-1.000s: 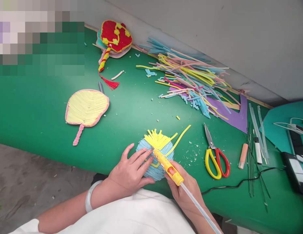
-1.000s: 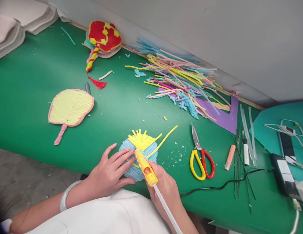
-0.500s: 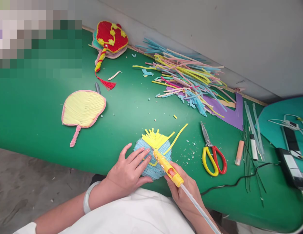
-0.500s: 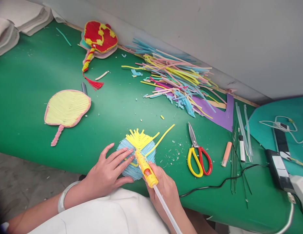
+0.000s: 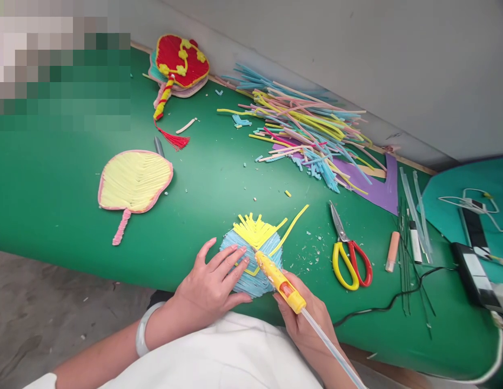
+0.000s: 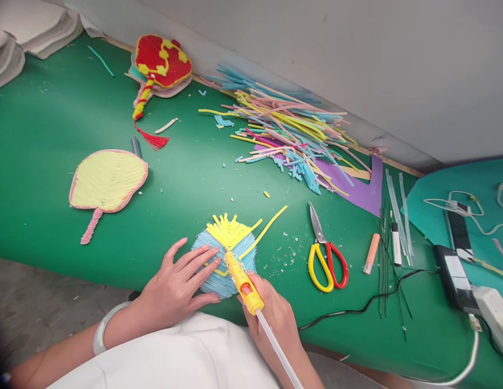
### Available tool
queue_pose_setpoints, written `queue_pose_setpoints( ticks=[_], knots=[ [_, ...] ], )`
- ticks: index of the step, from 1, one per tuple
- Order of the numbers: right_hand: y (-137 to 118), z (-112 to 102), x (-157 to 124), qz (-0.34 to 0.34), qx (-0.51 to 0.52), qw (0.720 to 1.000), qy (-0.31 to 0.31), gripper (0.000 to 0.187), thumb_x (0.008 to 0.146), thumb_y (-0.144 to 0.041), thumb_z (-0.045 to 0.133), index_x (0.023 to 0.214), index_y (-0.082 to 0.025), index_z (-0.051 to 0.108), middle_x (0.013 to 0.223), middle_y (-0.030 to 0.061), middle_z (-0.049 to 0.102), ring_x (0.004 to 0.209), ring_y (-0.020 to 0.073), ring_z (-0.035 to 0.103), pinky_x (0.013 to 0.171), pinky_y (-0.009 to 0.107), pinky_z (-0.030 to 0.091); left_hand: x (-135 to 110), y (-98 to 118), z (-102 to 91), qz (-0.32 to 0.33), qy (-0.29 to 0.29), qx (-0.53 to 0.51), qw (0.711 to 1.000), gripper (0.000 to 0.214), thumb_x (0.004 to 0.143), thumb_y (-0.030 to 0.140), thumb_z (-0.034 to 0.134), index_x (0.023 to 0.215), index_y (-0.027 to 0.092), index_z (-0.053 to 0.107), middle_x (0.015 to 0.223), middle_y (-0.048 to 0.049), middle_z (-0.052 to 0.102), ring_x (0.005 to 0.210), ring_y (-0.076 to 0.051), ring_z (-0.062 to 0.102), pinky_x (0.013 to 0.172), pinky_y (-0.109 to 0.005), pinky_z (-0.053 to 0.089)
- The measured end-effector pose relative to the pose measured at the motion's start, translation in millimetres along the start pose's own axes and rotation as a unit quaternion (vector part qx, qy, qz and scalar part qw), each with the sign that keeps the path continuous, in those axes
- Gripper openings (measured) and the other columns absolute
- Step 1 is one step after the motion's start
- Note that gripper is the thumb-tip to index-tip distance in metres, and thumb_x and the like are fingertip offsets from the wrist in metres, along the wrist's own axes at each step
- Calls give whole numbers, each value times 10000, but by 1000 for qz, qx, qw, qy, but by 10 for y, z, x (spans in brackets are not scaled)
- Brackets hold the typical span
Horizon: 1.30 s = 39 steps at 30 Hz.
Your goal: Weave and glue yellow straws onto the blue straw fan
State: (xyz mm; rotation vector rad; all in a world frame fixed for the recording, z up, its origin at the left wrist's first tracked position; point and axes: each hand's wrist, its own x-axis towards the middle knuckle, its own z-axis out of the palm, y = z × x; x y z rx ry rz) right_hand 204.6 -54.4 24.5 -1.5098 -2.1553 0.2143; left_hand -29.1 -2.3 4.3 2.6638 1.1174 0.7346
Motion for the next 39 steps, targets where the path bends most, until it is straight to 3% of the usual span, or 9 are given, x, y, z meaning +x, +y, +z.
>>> queue_pose_setpoints(
  ticks=[22,39],
  knots=[
    [21,-89,-58,11,-3,1000,-7,318,1039,-278,424,1340,-177,443,1021,114,753,798,194,767,633,250,623,-2,12,27,-6,8,1,1000,521,971,535,543,1251,105,639,1327,-158,662,1214,-289,622,1215,-570,179],
    [93,-83,-66,41,3,999,-9,307,1041,-307,427,1304,-167,501,1072,124,754,875,206,771,683,269,635,7,-10,10,8,1,8,1000,508,966,519,558,1281,126,628,1328,-156,661,1217,-298,617,1201,-574,203]
  ],
)
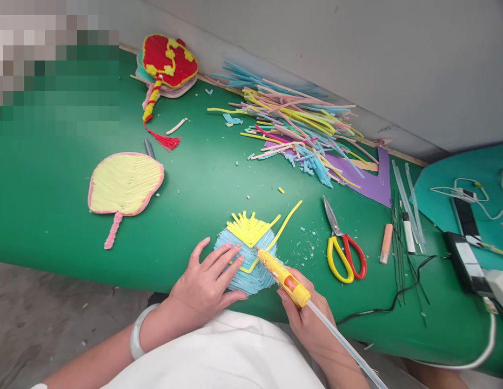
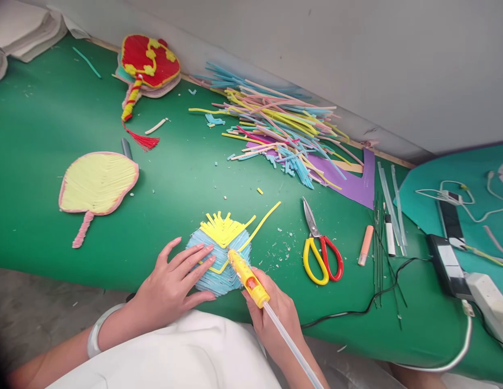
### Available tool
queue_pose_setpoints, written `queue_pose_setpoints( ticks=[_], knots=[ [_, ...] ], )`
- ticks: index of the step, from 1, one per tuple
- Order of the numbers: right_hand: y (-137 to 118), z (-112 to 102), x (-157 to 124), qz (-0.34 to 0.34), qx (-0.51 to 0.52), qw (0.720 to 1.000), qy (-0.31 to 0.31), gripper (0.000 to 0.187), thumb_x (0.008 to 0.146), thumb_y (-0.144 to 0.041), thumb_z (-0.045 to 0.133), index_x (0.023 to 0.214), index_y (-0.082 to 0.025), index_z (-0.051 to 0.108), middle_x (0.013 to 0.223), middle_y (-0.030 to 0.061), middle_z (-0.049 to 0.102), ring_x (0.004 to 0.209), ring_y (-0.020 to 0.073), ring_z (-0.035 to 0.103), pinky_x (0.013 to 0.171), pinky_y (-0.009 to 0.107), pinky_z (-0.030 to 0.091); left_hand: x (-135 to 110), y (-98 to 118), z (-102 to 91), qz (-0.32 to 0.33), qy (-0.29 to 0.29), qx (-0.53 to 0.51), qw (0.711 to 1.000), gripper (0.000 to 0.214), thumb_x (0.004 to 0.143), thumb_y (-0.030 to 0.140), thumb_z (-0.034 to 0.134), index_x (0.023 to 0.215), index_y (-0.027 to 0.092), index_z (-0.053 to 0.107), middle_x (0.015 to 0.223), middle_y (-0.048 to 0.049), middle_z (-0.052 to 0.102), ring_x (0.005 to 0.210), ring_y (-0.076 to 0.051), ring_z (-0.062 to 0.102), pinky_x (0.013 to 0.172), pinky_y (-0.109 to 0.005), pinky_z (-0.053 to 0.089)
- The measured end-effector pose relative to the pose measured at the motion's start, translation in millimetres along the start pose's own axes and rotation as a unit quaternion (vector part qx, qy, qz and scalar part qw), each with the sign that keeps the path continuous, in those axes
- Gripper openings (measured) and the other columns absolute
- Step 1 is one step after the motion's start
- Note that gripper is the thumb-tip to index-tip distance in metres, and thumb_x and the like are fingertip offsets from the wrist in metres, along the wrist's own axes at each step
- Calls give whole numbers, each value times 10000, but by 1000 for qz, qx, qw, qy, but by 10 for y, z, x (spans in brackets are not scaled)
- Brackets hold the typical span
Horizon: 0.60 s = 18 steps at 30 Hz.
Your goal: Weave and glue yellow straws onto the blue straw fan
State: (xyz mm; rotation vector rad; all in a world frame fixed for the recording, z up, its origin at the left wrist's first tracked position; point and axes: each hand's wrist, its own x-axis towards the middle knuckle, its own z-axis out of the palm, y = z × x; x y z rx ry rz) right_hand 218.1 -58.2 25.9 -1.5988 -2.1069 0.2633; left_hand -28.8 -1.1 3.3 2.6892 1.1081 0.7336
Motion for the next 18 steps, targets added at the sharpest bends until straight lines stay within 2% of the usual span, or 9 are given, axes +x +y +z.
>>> queue_pose_setpoints(
  ticks=[18],
  knots=[
    [87,40,-41,85,21,996,-30,345,1027,-358,432,1271,-155,566,1153,144,728,953,222,757,755,284,632,18,0,-4,2,4,10,1000,498,984,525,526,1246,116,636,1301,-135,683,1190,-284,637,1215,-553,184]
  ],
)
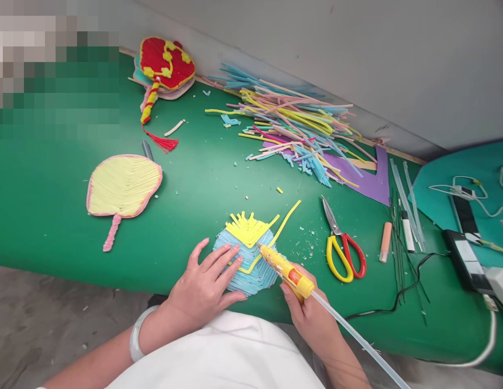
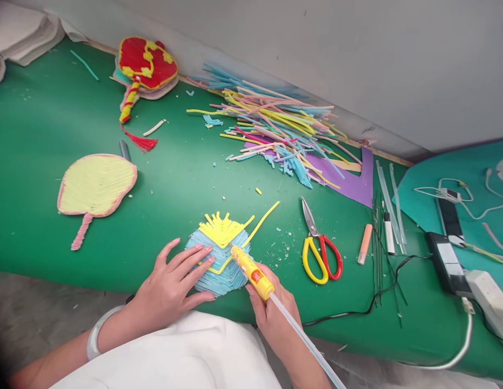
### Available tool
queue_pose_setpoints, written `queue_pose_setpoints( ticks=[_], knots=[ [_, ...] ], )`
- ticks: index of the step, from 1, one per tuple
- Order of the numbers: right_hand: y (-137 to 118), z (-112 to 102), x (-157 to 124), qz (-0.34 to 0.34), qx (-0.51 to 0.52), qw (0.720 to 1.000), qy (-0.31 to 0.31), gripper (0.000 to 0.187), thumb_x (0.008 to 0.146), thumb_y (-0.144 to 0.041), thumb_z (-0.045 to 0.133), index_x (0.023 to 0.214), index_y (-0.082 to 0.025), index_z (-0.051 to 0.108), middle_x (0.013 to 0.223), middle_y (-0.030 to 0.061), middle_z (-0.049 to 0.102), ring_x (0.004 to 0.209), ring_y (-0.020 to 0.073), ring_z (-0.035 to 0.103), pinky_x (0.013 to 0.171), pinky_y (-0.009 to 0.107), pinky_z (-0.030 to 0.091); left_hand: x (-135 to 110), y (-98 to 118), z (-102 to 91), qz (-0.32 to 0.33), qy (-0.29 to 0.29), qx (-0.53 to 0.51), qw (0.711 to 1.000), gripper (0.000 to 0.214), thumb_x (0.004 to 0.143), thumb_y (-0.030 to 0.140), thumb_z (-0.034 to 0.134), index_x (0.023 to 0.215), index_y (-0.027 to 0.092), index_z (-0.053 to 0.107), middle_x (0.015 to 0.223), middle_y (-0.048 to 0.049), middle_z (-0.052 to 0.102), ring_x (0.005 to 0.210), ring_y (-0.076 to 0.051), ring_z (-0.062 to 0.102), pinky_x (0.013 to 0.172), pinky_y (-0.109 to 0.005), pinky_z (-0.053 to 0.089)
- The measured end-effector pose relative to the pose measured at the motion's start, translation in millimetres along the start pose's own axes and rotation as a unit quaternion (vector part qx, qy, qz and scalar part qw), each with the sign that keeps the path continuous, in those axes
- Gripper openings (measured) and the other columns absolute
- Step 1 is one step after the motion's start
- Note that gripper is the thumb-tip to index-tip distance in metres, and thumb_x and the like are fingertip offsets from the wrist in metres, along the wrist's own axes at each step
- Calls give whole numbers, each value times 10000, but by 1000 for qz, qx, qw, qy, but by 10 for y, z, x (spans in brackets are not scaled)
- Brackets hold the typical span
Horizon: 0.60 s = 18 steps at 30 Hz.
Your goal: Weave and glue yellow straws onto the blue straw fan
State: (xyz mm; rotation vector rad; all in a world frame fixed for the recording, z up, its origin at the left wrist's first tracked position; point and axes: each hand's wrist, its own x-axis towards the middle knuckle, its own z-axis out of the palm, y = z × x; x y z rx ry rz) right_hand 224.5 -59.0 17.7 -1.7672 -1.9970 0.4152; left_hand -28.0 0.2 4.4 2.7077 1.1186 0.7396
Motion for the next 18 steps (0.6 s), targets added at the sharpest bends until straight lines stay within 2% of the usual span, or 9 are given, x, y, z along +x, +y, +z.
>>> queue_pose_setpoints(
  ticks=[9,18],
  knots=[
    [36,19,10,35,8,999,11,361,1015,-401,433,1250,-175,591,1148,135,729,951,236,755,749,310,639,-4,-2,-6,6,2,-8,1000,501,957,498,588,1262,103,631,1288,-157,685,1191,-294,634,1211,-568,192],
    [17,-2,70,22,22,999,29,346,1009,-379,443,1246,-166,577,1119,138,736,904,231,760,726,301,634,-3,-10,-9,9,6,-11,1000,491,961,499,583,1276,126,630,1290,-142,688,1194,-291,639,1208,-563,202]
  ],
)
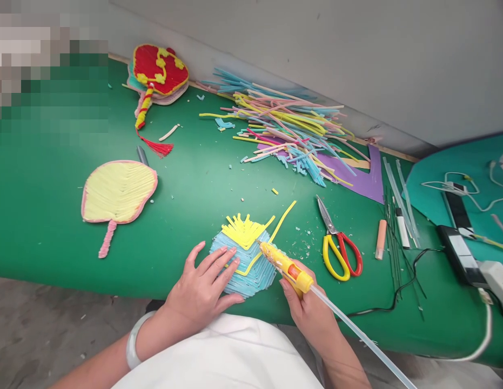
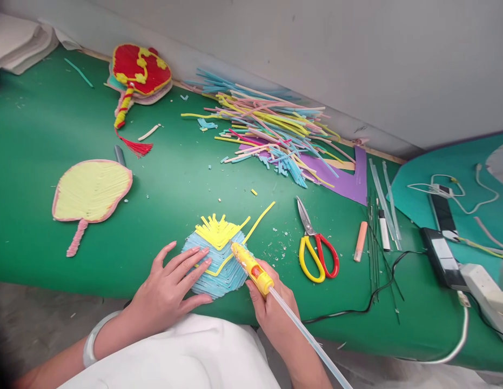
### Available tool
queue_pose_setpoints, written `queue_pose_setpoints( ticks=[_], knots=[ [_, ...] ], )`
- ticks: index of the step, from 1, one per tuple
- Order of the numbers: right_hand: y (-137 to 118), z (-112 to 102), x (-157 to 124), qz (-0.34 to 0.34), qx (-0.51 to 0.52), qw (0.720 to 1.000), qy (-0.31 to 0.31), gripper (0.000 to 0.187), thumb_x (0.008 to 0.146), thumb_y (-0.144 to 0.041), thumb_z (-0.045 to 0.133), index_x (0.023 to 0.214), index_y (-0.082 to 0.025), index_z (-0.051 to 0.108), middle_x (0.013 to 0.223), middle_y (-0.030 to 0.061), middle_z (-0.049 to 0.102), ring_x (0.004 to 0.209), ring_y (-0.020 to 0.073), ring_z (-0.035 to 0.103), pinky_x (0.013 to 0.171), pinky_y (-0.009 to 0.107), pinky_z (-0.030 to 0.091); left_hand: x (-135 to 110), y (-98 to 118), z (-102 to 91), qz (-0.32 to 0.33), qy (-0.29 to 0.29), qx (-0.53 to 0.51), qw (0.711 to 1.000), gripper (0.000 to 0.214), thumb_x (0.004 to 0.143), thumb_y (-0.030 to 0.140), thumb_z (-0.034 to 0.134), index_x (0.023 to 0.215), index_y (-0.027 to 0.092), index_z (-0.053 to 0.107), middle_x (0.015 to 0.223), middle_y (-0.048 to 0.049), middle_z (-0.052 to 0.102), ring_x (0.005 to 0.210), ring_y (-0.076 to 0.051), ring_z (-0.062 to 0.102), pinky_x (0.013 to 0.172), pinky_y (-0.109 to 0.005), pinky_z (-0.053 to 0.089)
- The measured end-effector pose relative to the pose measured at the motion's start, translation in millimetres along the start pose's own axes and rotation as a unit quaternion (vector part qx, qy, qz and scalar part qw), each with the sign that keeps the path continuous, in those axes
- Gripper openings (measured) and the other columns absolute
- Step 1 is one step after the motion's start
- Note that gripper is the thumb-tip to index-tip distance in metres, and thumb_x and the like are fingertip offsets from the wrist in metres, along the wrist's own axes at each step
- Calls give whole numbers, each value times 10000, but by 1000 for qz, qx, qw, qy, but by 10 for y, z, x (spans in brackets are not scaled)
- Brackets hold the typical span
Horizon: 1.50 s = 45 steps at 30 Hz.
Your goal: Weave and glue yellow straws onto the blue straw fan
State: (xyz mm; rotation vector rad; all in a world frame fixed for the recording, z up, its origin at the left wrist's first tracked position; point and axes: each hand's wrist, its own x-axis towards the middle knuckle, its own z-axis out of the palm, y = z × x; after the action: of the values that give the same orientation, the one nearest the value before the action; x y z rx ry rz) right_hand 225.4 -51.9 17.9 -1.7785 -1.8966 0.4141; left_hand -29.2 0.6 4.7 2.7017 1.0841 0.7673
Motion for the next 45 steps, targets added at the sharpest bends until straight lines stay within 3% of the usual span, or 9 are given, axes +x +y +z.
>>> queue_pose_setpoints(
  ticks=[16,45],
  knots=[
    [97,17,-28,64,-36,997,-15,420,1010,-459,423,1292,-177,555,1170,147,711,923,254,748,709,334,626,4,6,6,-4,6,0,1000,485,973,503,559,1259,120,637,1292,-140,688,1186,-288,645,1207,-557,205],
    [166,48,22,71,-46,996,-3,457,1022,-497,390,1304,-169,538,1169,149,708,967,253,739,751,335,616,6,1,5,-5,4,-2,1000,466,960,494,589,1273,151,633,1299,-132,685,1193,-290,641,1203,-566,218]
  ],
)
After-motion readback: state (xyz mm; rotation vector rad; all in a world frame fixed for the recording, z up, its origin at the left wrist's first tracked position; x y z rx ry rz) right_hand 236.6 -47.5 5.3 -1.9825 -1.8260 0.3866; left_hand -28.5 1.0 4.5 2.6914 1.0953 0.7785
